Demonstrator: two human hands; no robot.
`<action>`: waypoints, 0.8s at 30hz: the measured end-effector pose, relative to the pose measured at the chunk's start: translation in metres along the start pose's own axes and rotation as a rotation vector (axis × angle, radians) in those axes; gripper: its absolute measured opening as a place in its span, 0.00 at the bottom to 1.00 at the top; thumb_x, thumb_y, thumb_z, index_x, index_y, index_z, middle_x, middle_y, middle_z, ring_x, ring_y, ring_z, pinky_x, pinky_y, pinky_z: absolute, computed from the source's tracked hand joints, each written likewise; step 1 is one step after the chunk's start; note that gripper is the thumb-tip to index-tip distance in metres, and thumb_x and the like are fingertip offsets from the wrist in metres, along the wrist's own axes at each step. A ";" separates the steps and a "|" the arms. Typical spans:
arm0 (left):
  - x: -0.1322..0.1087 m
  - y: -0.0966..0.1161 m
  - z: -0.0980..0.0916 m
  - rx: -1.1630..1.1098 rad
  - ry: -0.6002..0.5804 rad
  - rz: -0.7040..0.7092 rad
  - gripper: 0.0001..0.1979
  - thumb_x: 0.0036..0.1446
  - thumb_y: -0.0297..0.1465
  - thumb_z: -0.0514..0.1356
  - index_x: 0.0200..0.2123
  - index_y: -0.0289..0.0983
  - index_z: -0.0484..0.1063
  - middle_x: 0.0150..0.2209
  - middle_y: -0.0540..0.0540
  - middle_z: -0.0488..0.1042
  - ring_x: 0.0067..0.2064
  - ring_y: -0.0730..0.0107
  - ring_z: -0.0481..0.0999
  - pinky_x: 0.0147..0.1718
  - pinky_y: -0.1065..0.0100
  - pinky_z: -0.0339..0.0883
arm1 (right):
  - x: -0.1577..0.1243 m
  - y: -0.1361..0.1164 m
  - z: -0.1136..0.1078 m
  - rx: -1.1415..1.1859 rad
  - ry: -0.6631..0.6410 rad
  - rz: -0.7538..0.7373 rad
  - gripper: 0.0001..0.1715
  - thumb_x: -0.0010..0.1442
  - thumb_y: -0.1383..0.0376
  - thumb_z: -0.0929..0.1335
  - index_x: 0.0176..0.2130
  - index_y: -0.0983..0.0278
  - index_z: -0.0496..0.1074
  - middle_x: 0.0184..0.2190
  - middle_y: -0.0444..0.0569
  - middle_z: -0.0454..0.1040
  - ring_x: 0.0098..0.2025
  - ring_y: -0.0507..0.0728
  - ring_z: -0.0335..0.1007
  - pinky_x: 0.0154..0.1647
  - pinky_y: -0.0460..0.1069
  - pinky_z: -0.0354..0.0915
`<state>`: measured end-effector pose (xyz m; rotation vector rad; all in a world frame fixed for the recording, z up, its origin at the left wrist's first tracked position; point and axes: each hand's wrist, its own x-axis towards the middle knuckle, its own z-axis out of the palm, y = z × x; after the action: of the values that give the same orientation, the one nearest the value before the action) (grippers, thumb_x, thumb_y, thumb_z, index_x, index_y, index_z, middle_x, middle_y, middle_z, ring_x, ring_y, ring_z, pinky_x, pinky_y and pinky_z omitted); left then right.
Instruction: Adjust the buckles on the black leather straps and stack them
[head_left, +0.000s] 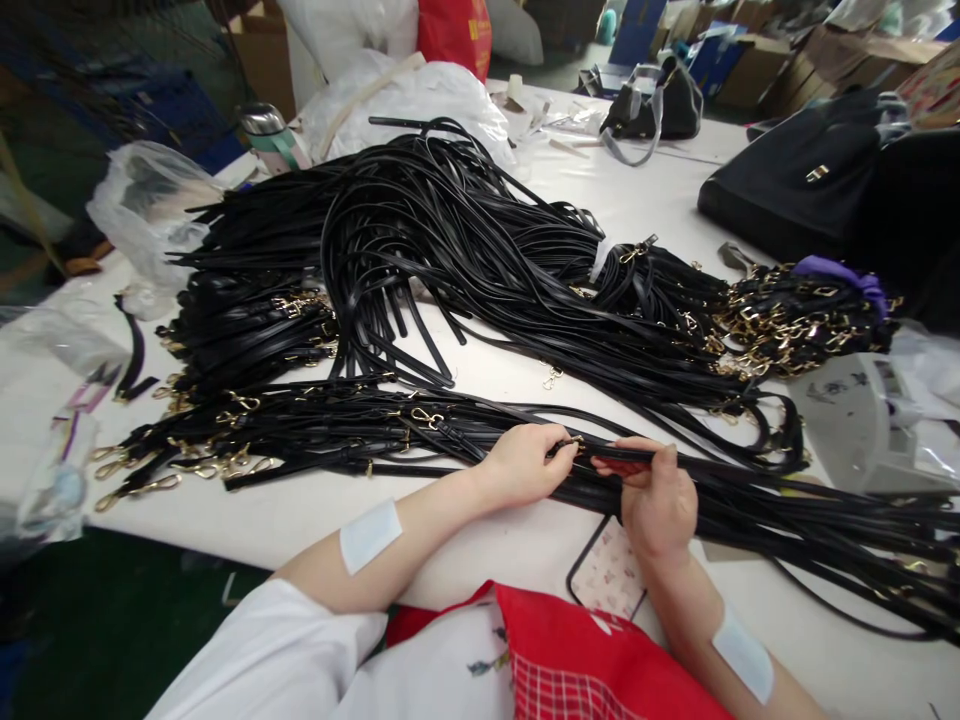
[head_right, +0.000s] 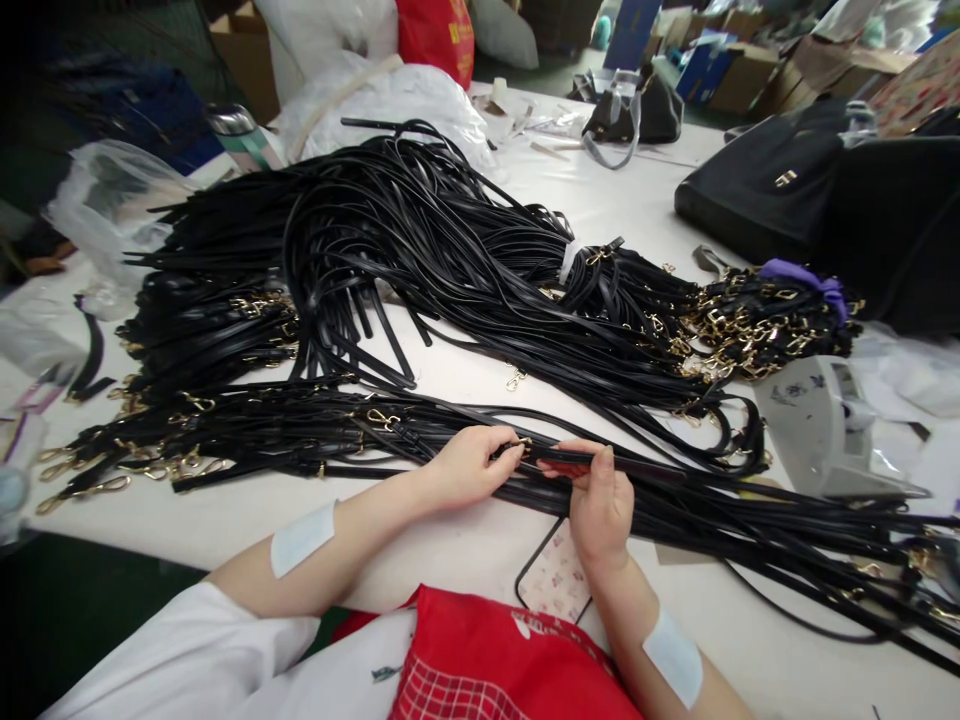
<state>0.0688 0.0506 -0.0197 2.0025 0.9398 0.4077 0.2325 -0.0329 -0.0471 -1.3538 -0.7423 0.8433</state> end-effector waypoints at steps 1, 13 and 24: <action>0.000 0.000 0.000 0.003 0.002 -0.005 0.14 0.62 0.33 0.52 0.26 0.36 0.71 0.23 0.50 0.71 0.24 0.73 0.63 0.25 0.70 0.51 | 0.000 0.000 0.000 0.000 0.003 -0.005 0.27 0.66 0.46 0.60 0.38 0.63 0.75 0.26 0.50 0.79 0.27 0.59 0.78 0.32 0.53 0.70; -0.007 0.002 0.008 0.172 0.087 -0.045 0.13 0.61 0.35 0.54 0.26 0.36 0.70 0.23 0.48 0.71 0.23 0.70 0.65 0.24 0.68 0.50 | -0.016 -0.010 0.006 -0.390 -0.045 -0.240 0.08 0.61 0.59 0.70 0.38 0.61 0.76 0.32 0.49 0.80 0.28 0.57 0.77 0.34 0.53 0.75; -0.016 0.009 0.010 0.150 0.116 0.025 0.10 0.61 0.38 0.55 0.35 0.37 0.69 0.33 0.44 0.76 0.33 0.63 0.74 0.32 0.66 0.62 | -0.011 -0.023 0.005 -0.319 -0.060 -0.329 0.17 0.68 0.58 0.61 0.38 0.61 0.77 0.40 0.51 0.78 0.45 0.61 0.74 0.50 0.56 0.68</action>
<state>0.0683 0.0303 -0.0167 2.1465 1.0448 0.4832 0.2247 -0.0403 -0.0230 -1.4370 -1.1480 0.5191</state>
